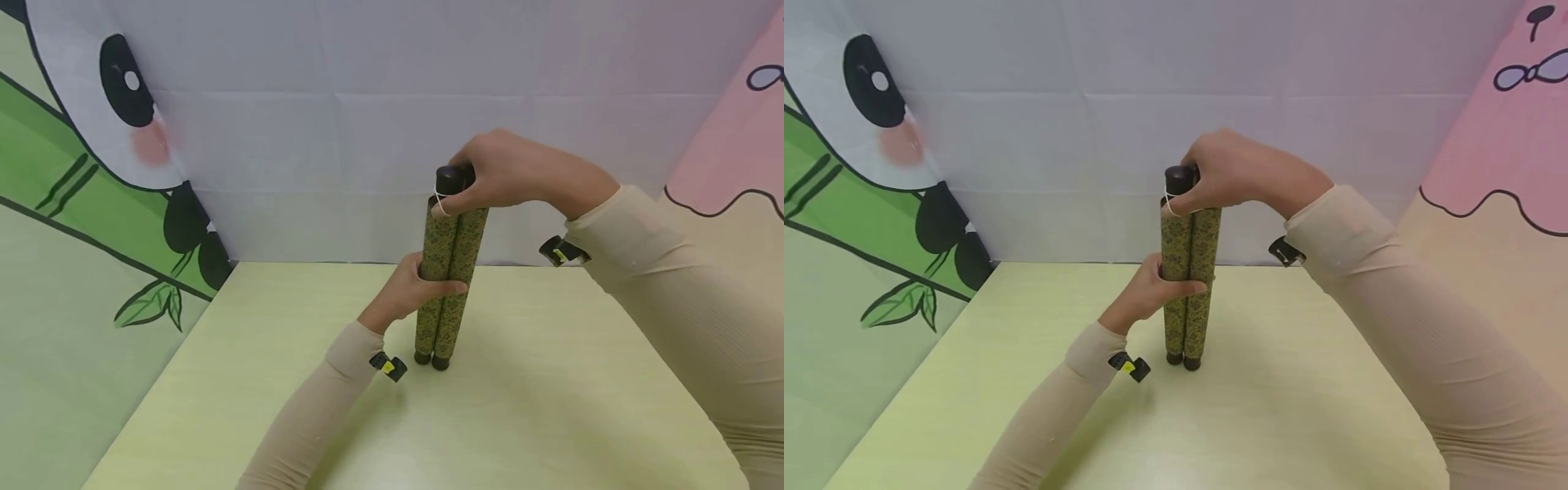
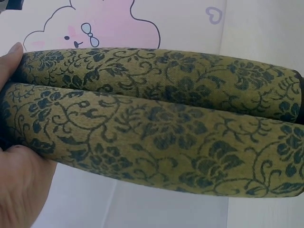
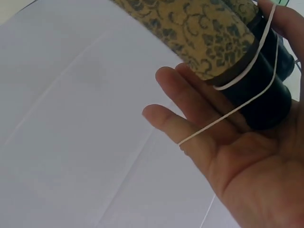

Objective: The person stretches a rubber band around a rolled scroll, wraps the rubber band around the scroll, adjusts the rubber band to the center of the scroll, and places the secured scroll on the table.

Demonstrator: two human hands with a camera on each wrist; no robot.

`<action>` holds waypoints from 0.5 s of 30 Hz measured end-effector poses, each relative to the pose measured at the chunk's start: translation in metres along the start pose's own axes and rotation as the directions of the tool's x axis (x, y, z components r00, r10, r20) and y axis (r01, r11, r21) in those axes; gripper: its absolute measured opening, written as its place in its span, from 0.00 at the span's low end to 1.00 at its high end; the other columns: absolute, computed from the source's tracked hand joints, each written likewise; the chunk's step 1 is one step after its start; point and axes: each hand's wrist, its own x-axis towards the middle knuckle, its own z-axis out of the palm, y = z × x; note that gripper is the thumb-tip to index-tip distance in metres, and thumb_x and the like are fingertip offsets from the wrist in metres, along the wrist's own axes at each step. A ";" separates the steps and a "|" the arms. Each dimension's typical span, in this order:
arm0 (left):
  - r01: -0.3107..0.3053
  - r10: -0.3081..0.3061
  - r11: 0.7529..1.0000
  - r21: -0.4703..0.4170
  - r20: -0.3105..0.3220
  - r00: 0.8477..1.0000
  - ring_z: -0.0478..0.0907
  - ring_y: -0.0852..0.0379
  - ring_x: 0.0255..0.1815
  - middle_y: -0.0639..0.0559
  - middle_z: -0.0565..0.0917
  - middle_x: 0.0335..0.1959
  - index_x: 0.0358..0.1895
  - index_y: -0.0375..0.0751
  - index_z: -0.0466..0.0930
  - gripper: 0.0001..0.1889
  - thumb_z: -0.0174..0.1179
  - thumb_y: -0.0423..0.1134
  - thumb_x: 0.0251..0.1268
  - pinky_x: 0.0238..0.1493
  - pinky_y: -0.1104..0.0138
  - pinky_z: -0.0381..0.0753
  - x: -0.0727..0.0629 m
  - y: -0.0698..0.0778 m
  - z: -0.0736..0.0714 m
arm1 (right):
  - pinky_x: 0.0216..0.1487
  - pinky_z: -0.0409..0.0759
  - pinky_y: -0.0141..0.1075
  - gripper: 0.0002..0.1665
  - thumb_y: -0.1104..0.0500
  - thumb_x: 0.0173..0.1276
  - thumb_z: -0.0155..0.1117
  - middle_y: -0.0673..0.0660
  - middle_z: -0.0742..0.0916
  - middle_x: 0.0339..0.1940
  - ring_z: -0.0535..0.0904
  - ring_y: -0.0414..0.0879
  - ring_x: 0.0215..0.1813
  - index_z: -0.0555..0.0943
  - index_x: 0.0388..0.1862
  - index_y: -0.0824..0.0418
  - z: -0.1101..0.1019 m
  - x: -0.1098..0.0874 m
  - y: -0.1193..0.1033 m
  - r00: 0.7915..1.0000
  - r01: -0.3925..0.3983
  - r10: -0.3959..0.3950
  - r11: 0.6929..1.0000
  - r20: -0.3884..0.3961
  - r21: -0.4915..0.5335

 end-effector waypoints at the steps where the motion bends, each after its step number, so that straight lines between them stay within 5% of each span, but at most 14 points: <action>1: 0.000 0.000 1.000 -0.001 -0.001 1.000 0.84 0.48 0.50 0.45 0.85 0.50 0.58 0.39 0.80 0.23 0.73 0.40 0.62 0.54 0.56 0.82 0.000 0.000 0.000 | 0.41 0.78 0.44 0.32 0.34 0.65 0.69 0.55 0.88 0.40 0.81 0.49 0.37 0.86 0.52 0.60 0.000 0.000 0.001 1.000 -0.001 0.001 1.000 0.000 -0.001; 8: 0.021 -0.021 1.000 0.004 -0.016 1.000 0.84 0.48 0.49 0.45 0.85 0.50 0.57 0.38 0.80 0.23 0.73 0.40 0.61 0.54 0.56 0.82 -0.003 -0.001 -0.001 | 0.47 0.80 0.47 0.41 0.32 0.64 0.68 0.57 0.88 0.49 0.83 0.49 0.45 0.82 0.63 0.61 -0.001 0.001 0.002 1.000 -0.019 0.019 1.000 0.022 -0.013; 15: 0.027 -0.026 0.999 0.022 -0.023 0.999 0.84 0.49 0.49 0.45 0.85 0.50 0.57 0.38 0.80 0.23 0.73 0.41 0.61 0.53 0.56 0.82 -0.003 0.001 -0.002 | 0.44 0.80 0.46 0.41 0.29 0.64 0.65 0.55 0.89 0.43 0.83 0.48 0.40 0.84 0.60 0.61 -0.005 -0.001 0.003 0.999 -0.013 0.014 0.999 0.043 -0.045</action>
